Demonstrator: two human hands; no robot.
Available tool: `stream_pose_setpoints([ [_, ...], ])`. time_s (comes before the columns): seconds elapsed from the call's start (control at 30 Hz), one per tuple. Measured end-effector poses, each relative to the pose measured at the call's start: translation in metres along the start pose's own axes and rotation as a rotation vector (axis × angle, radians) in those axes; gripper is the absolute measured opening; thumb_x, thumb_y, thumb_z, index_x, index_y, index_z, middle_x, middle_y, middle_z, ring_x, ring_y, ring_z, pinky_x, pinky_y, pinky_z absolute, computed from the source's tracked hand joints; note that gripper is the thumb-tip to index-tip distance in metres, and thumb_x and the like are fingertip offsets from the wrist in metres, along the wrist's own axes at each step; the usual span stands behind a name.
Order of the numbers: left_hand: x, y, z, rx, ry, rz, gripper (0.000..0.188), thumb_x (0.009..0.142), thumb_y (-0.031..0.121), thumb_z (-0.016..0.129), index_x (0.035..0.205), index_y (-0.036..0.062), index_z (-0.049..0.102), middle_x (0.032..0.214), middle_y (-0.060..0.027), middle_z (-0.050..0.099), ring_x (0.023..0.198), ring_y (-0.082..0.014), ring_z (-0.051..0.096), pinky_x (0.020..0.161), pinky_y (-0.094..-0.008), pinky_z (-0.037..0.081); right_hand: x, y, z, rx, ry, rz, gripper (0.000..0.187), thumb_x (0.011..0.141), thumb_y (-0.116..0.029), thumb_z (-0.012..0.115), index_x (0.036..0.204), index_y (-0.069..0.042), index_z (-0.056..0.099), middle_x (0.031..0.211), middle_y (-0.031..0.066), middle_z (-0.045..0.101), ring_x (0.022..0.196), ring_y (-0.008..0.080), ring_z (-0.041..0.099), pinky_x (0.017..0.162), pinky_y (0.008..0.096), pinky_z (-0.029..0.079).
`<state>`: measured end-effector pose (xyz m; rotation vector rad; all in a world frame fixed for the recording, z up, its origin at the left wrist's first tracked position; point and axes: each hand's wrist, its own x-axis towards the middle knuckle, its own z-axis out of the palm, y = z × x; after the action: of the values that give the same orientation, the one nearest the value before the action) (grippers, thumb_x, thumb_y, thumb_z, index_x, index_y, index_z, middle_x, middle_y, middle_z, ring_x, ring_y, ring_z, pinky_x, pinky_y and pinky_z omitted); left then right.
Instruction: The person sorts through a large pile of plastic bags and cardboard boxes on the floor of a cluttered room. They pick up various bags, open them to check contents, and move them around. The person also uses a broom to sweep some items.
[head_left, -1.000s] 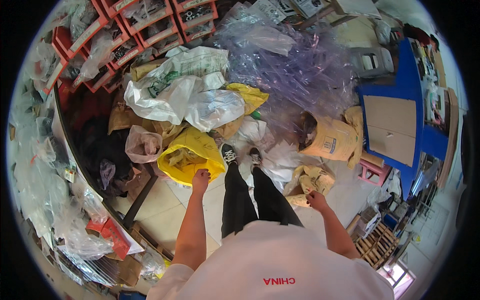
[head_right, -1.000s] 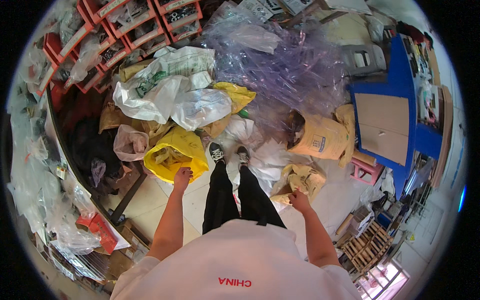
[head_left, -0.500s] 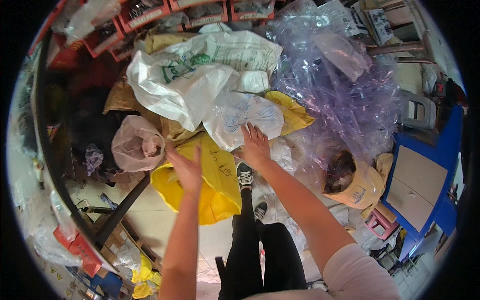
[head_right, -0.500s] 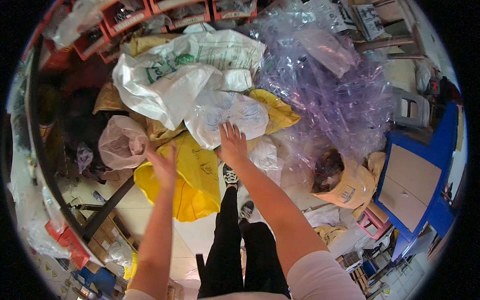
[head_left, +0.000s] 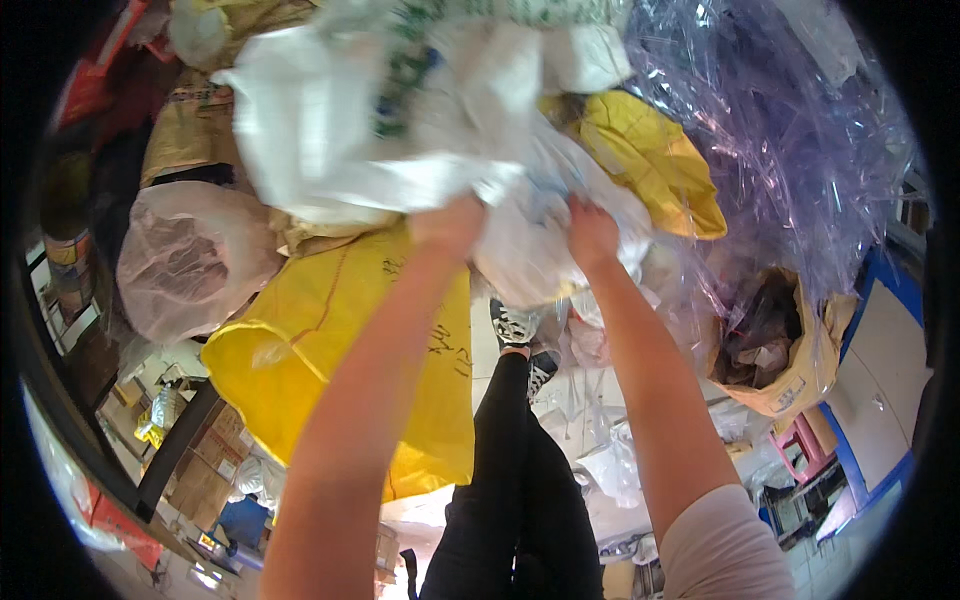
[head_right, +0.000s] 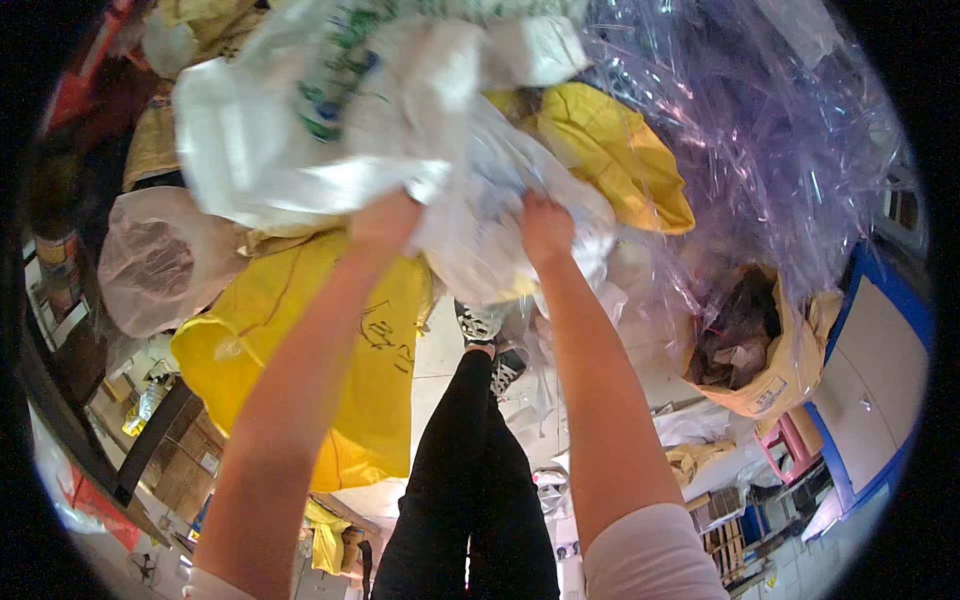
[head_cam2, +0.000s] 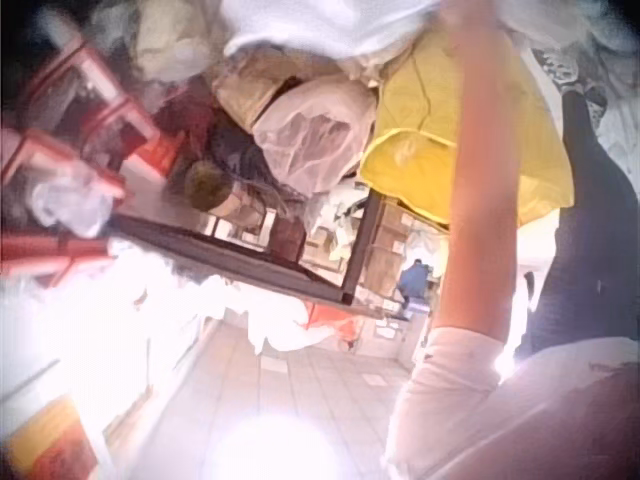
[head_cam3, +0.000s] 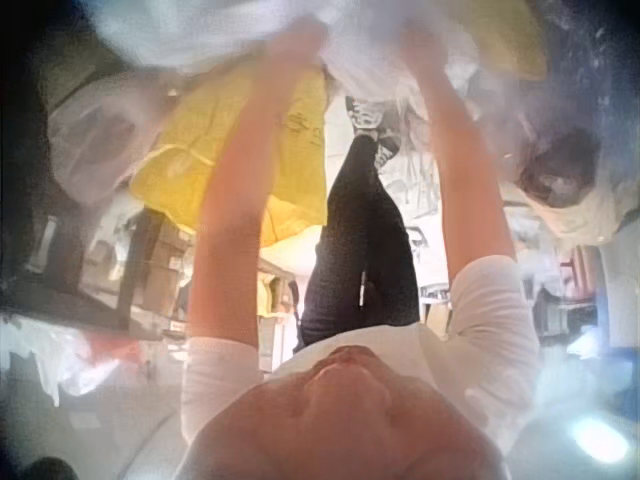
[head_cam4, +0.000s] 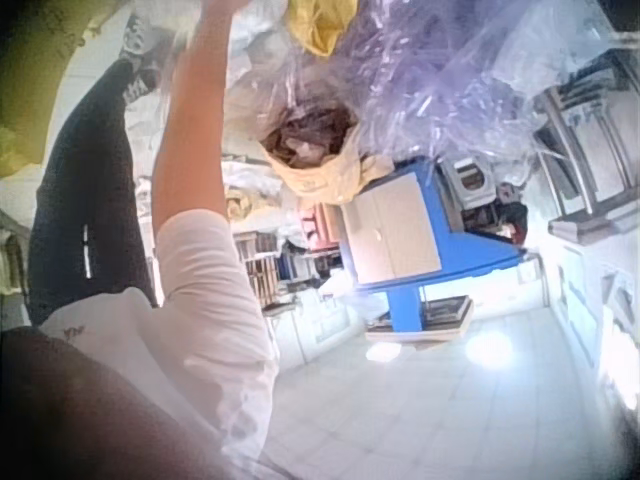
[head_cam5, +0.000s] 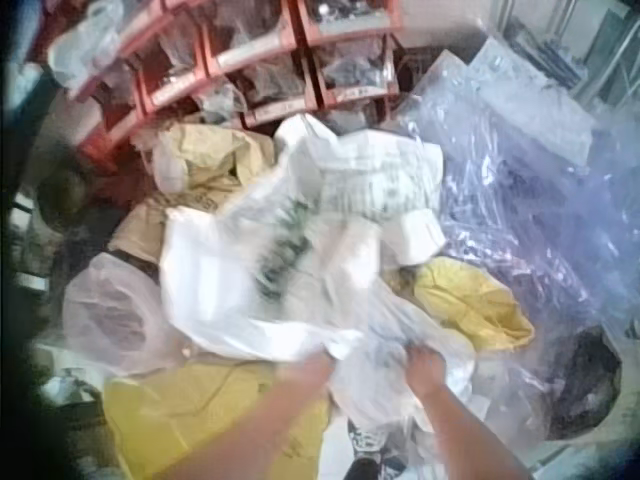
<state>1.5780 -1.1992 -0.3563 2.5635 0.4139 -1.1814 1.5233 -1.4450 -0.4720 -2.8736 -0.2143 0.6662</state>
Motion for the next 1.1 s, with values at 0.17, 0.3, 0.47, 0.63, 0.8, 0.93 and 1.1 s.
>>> stream_pose_setpoints([
  [0.17, -0.137, 0.065, 0.103, -0.058, -0.194, 0.198, 0.056, 0.097, 0.050, 0.041, 0.133, 0.0113, 0.061, 0.127, -0.0192, 0.064, 0.115, -0.0378, 0.063, 0.093, -0.0500, 0.051, -0.170, 0.110, -0.001, -0.103, -0.218, 0.152, 0.043, 0.086, -0.023, 0.069, 0.127, -0.009, 0.063, 0.107, 0.0153, 0.072, 0.098, 0.0342, 0.069, 0.089, 0.0455, 0.053],
  [0.3, -0.284, 0.115, 0.210, -0.052, -0.487, 0.424, 0.057, 0.095, 0.047, 0.046, 0.135, 0.0093, 0.058, 0.122, -0.0188, 0.066, 0.110, -0.0383, 0.064, 0.089, -0.0504, 0.051, -0.404, 0.224, -0.005, -0.316, -0.761, 0.563, 0.039, 0.087, -0.025, 0.069, 0.123, -0.017, 0.062, 0.109, 0.0082, 0.072, 0.104, 0.0267, 0.070, 0.087, 0.0413, 0.056],
  [0.47, -0.469, 0.155, 0.296, -0.107, -0.917, 0.772, 0.059, 0.092, 0.044, 0.051, 0.138, 0.0066, 0.055, 0.115, -0.0182, 0.068, 0.103, -0.0389, 0.066, 0.083, -0.0510, 0.052, -0.720, 0.294, -0.118, -0.204, -0.969, 0.728, 0.043, 0.081, -0.022, 0.073, 0.123, -0.017, 0.065, 0.115, 0.0079, 0.072, 0.116, 0.0281, 0.067, 0.093, 0.0419, 0.056],
  [0.63, -0.539, 0.165, 0.278, -0.230, -1.204, 0.995, 0.063, 0.089, 0.041, 0.057, 0.140, 0.0040, 0.052, 0.109, -0.0177, 0.069, 0.097, -0.0395, 0.067, 0.078, -0.0516, 0.054, -0.721, 0.304, -0.223, -0.201, -0.530, 1.374, 0.039, 0.093, -0.024, 0.061, 0.123, 0.000, 0.064, 0.123, 0.0232, 0.066, 0.119, 0.0382, 0.061, 0.099, 0.0460, 0.049],
  [0.8, -0.397, 0.128, 0.192, -0.232, -0.961, 0.689, 0.081, 0.074, 0.074, 0.070, 0.107, 0.0006, 0.070, 0.108, -0.0169, 0.072, 0.101, -0.0343, 0.069, 0.081, -0.0461, 0.056, -0.396, 0.225, -0.189, 0.617, 0.407, 0.617, 0.056, 0.089, -0.002, 0.068, 0.141, 0.003, 0.048, 0.141, 0.0168, 0.053, 0.127, 0.0297, 0.054, 0.106, 0.0391, 0.046],
  [0.93, -0.318, 0.078, 0.123, -0.255, -0.381, 0.255, 0.059, 0.095, 0.055, 0.059, 0.116, -0.0006, 0.063, 0.101, -0.0213, 0.069, 0.094, -0.0390, 0.068, 0.081, -0.0469, 0.055, -0.126, 0.045, -0.110, 0.465, 0.196, -0.070, 0.104, 0.069, -0.035, 0.090, 0.152, -0.003, 0.037, 0.155, 0.0229, 0.038, 0.145, 0.0404, 0.034, 0.119, 0.0507, 0.027],
  [1.1, -0.289, 0.030, 0.105, -0.642, -0.208, 0.045, 0.039, 0.097, 0.032, 0.063, 0.120, 0.0010, 0.059, 0.108, -0.0212, 0.065, 0.098, -0.0419, 0.065, 0.083, -0.0467, 0.053, 0.037, -0.043, -0.044, -0.043, 0.020, -0.142, 0.116, 0.069, -0.049, 0.087, 0.158, -0.008, 0.025, 0.161, 0.0192, 0.030, 0.140, 0.0412, 0.042, 0.112, 0.0515, 0.038],
])
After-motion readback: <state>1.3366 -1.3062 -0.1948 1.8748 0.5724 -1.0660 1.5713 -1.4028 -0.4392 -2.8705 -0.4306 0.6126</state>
